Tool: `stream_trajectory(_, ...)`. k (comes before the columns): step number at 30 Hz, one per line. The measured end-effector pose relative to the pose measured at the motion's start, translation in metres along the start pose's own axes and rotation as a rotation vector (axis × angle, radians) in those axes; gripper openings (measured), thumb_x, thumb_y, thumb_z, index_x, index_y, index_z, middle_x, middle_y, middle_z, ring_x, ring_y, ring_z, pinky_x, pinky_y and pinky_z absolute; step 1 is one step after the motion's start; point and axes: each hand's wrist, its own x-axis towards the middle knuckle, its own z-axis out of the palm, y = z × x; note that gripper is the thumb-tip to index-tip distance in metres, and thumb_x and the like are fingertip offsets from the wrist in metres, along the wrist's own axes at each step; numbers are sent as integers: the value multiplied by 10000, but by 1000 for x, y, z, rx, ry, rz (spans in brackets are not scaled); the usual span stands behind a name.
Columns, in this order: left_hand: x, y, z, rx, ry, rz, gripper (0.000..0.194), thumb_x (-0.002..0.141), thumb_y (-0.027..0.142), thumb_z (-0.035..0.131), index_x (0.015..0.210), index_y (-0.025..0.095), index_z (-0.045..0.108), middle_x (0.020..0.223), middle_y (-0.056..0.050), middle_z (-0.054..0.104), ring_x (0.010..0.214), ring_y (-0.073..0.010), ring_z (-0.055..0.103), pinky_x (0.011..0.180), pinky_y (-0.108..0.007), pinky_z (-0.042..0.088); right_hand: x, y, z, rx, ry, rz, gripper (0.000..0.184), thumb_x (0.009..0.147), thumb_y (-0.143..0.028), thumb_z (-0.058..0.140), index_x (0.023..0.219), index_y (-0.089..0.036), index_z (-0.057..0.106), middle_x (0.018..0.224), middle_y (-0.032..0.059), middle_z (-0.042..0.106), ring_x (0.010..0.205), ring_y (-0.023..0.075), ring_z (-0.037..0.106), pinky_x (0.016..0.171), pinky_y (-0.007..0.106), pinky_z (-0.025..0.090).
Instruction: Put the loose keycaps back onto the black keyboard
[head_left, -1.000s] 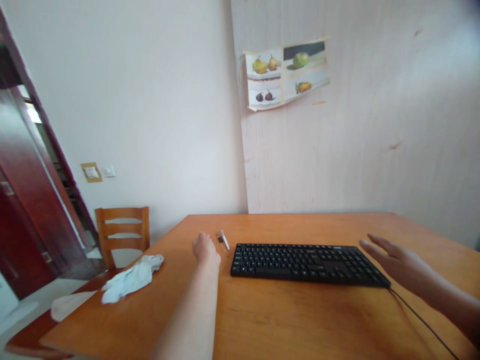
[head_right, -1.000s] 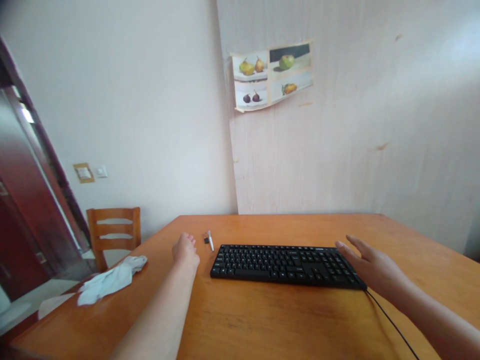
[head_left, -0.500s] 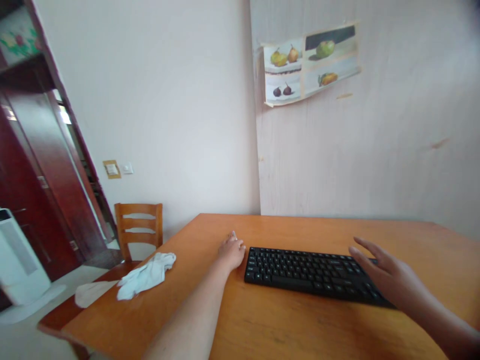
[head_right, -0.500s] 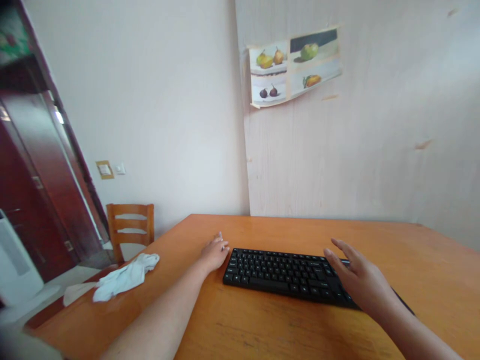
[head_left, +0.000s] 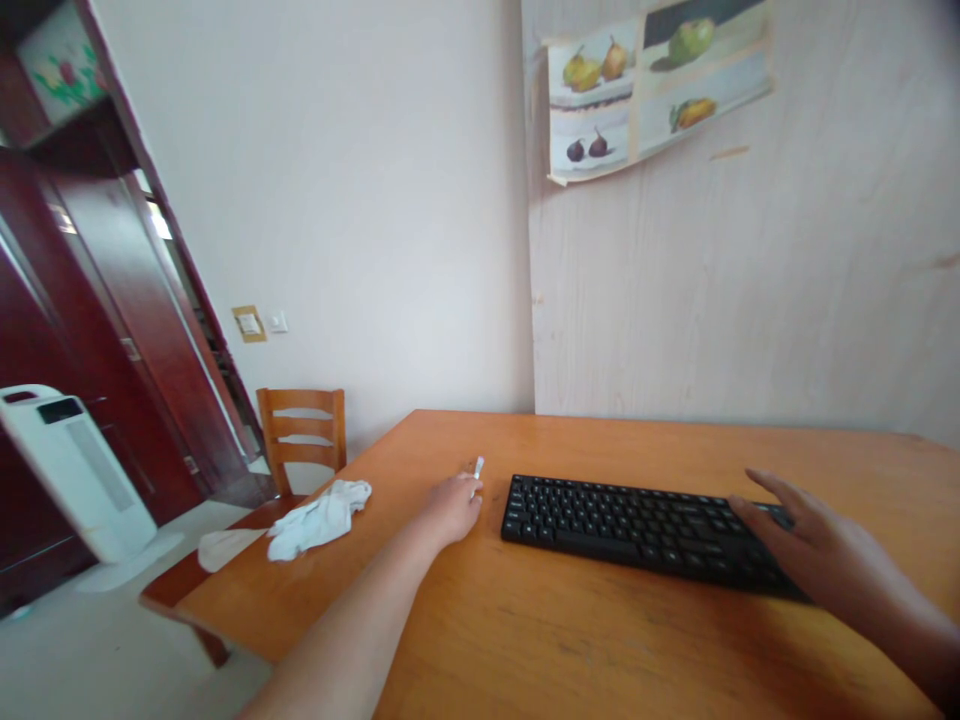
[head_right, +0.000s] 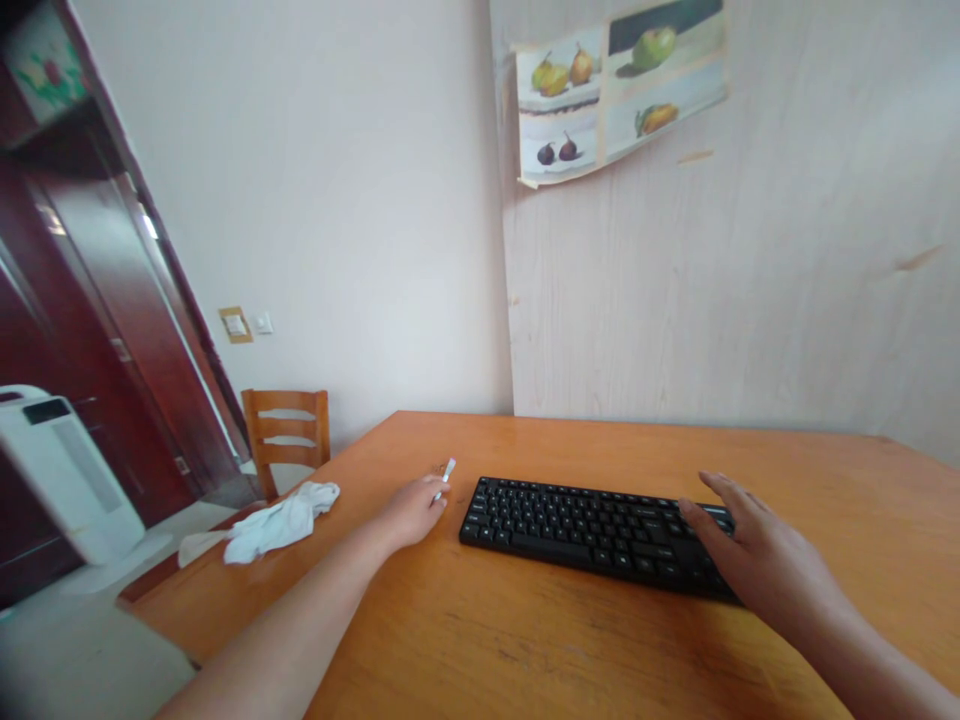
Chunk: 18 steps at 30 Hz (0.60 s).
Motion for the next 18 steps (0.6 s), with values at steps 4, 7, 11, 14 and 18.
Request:
stream_trajectory(4,-12,1,-5,-26,31,-1,194,793,342,621,932,251,721,1129,-83,692,1075,-235,611,962,-333,419,-2,-9,-4,-25,14,-36,689,885,-616,342,1376,-148,465,1400,145,519,1293,292,479,1114,412,338)
stream_trajectory(7,-15,2,-11,-35,105,-19,201,786,375,627,920,263,725,1076,-64,705,1039,-224,619,945,-323,426,-3,-13,-8,-25,30,-58,678,893,-603,339,1366,-137,472,1395,153,521,1293,293,479,1107,409,349)
stream_trajectory(11,-21,-7,-32,-6,292,-126,273,798,381,600,1020,259,705,1144,-87,678,1118,-255,573,1022,-373,363,-3,-11,-9,-23,51,-44,658,893,-598,342,1358,-154,484,1393,143,524,1282,293,490,1106,405,351)
stream_trajectory(14,-33,-23,-54,75,484,-298,345,826,379,551,1116,223,654,1311,-162,570,1295,-355,402,1095,-551,198,-2,-9,-9,-16,65,-37,655,883,-604,360,1358,-171,486,1390,133,528,1278,294,493,1109,398,347)
stream_trajectory(18,-53,-50,-74,308,617,-561,387,811,341,530,1171,216,594,1415,-183,455,1337,-415,314,1040,-648,204,-3,-11,-9,-5,72,-55,646,881,-597,372,1356,-175,488,1394,137,523,1283,297,488,1109,393,346)
